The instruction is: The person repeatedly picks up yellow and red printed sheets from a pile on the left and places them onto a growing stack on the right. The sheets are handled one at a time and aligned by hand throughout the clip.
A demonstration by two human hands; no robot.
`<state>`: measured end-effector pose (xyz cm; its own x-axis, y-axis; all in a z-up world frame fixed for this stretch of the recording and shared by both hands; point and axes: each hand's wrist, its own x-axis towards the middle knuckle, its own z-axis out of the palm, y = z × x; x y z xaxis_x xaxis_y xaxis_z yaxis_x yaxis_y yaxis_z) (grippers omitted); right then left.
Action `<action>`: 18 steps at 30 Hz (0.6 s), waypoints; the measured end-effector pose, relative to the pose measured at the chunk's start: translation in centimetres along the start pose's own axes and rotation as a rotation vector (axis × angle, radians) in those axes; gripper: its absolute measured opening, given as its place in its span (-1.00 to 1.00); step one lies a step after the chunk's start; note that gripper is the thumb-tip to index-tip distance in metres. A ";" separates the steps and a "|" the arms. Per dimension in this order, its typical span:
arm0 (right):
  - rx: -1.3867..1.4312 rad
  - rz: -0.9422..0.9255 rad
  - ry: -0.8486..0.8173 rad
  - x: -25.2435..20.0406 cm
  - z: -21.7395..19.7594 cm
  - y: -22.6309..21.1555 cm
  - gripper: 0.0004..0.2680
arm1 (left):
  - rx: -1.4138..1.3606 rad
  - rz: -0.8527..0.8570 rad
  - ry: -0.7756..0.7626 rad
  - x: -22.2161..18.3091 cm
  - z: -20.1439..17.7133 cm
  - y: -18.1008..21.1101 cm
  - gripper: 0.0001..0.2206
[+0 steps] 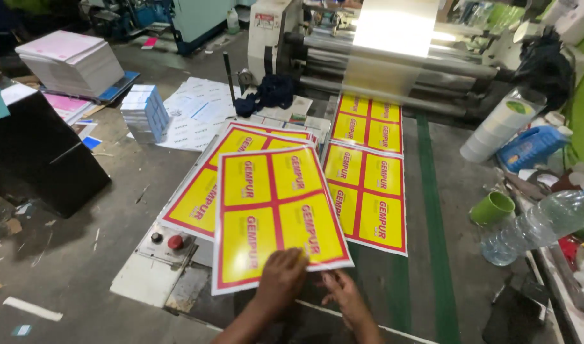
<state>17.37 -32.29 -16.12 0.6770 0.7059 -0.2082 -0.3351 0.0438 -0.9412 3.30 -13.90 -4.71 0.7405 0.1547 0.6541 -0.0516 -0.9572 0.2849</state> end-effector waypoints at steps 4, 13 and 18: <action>0.060 -0.002 0.066 0.8 0.5 1.3 -0.72 | -0.007 0.122 -0.016 0.1 -0.3 -0.1 -0.73; 0.238 0.010 0.573 -2.6 -10.7 8.7 -0.72 | -0.090 0.047 -0.199 -0.6 -1.9 -10.2 -0.72; 0.205 0.187 0.613 -7.5 -19.6 11.6 -0.60 | 0.101 0.002 -0.290 -0.1 -5.0 -11.5 -0.22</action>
<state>21.25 -50.90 -30.73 0.8250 0.1880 -0.5329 -0.5592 0.1356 -0.8179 0.52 -1.73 -4.54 0.9015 0.0902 0.4233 0.0025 -0.9791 0.2032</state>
